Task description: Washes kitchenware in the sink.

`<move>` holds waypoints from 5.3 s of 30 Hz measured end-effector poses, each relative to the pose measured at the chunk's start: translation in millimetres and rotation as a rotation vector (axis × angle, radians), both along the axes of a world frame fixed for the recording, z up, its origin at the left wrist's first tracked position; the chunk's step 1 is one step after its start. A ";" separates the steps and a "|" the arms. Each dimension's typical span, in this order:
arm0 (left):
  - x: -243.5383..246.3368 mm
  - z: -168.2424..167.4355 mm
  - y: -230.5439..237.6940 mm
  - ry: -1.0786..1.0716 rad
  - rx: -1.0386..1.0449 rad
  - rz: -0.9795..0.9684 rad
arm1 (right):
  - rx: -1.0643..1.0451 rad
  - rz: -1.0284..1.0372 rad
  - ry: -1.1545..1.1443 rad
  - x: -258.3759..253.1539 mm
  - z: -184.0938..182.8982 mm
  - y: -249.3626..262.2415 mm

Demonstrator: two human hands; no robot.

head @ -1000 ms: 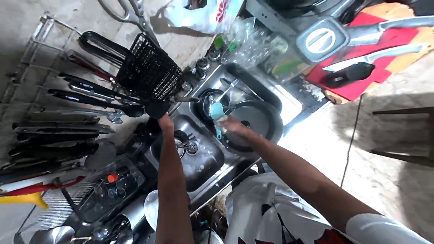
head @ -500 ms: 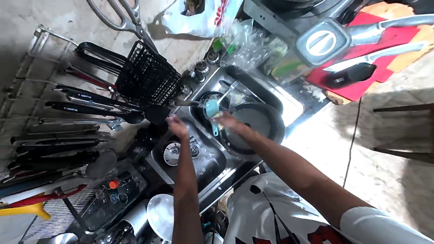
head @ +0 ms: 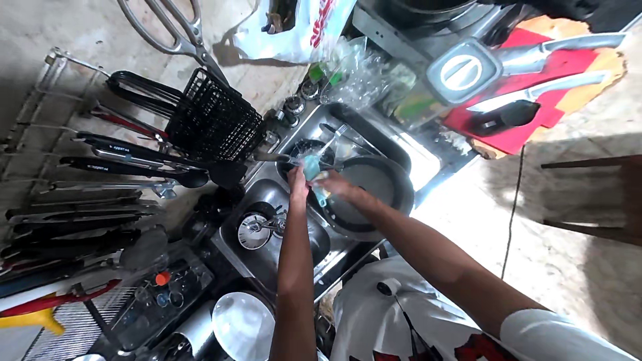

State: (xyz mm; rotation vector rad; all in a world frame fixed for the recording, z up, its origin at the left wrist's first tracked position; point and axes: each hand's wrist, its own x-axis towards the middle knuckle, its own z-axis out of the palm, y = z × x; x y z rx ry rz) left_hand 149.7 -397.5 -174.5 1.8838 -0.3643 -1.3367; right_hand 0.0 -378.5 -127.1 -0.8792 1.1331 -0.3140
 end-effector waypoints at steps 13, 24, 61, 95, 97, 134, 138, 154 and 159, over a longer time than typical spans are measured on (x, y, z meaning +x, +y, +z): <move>-3.9 0.6 -3.7 0.086 -0.012 -0.029 | -0.017 0.066 0.057 -1.9 -12.1 -4.9; 6.9 -7.6 9.5 0.276 -0.222 -0.094 | -0.029 0.080 0.044 -1.4 -14.9 -10.9; -5.8 12.8 42.2 0.174 -0.240 -0.043 | -0.043 -0.034 0.135 5.9 -11.4 -10.2; -4.5 0.3 13.4 -0.028 -0.105 -0.059 | -0.398 0.316 0.575 19.8 -34.8 -1.2; -9.7 -4.2 -2.8 -0.047 -0.084 0.039 | -0.383 0.318 0.500 19.8 -33.5 -0.5; 142.0 1.3 16.8 -1.345 0.371 -0.176 | -0.271 0.376 0.497 13.7 -32.2 -8.7; 157.2 31.6 4.3 -1.340 0.474 -0.258 | -0.251 0.393 0.457 -0.4 -32.2 -2.5; 124.1 53.7 36.6 -1.300 0.259 -0.412 | -0.184 0.316 0.245 -19.9 -36.9 35.3; 6.3 33.0 96.4 -0.404 0.036 -0.386 | -0.178 0.232 0.132 -13.1 -34.3 52.3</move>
